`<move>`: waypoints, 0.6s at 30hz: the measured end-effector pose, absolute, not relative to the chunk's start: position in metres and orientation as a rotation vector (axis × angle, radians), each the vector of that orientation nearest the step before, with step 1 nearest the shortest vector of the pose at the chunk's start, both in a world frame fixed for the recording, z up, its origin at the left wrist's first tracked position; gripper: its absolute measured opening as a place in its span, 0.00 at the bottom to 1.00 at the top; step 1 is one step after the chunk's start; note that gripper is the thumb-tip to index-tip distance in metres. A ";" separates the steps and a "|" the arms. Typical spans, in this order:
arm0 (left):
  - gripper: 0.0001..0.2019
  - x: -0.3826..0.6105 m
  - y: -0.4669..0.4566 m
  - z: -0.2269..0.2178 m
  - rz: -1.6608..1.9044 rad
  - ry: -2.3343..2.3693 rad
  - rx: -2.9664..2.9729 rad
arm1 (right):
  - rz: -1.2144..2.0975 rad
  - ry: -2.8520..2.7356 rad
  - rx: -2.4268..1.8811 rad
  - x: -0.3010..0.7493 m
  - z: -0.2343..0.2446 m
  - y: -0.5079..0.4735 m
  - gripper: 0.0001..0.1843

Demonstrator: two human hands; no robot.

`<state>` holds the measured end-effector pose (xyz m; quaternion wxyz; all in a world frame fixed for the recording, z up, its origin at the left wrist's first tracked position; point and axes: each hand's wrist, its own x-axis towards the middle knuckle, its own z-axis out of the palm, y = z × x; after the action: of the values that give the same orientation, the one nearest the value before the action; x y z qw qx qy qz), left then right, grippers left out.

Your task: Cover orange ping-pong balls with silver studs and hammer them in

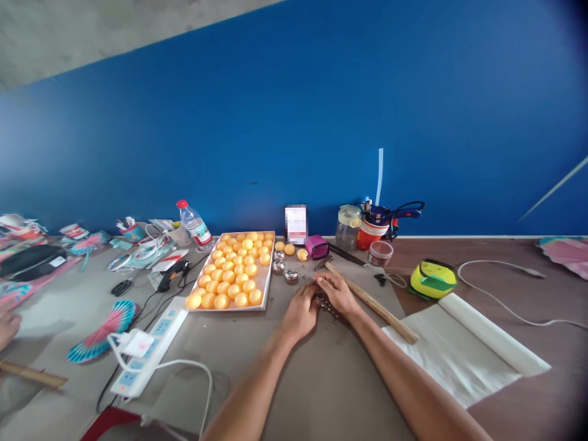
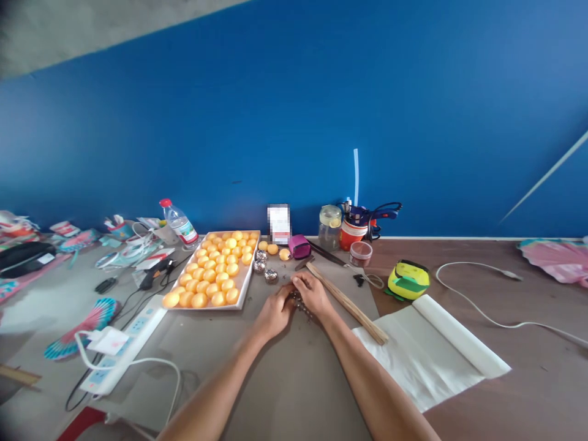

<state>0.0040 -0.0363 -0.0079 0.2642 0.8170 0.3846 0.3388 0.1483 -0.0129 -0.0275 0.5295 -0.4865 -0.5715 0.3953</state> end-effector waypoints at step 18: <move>0.24 -0.001 -0.036 -0.017 1.065 0.994 2.254 | 1.027 -1.151 -1.102 0.135 -0.027 -0.027 0.25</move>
<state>-0.0010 -0.0355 -0.0166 0.2266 0.8179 0.3608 0.3866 0.1349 -0.0267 -0.0272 0.5833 -0.4721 -0.4932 0.4401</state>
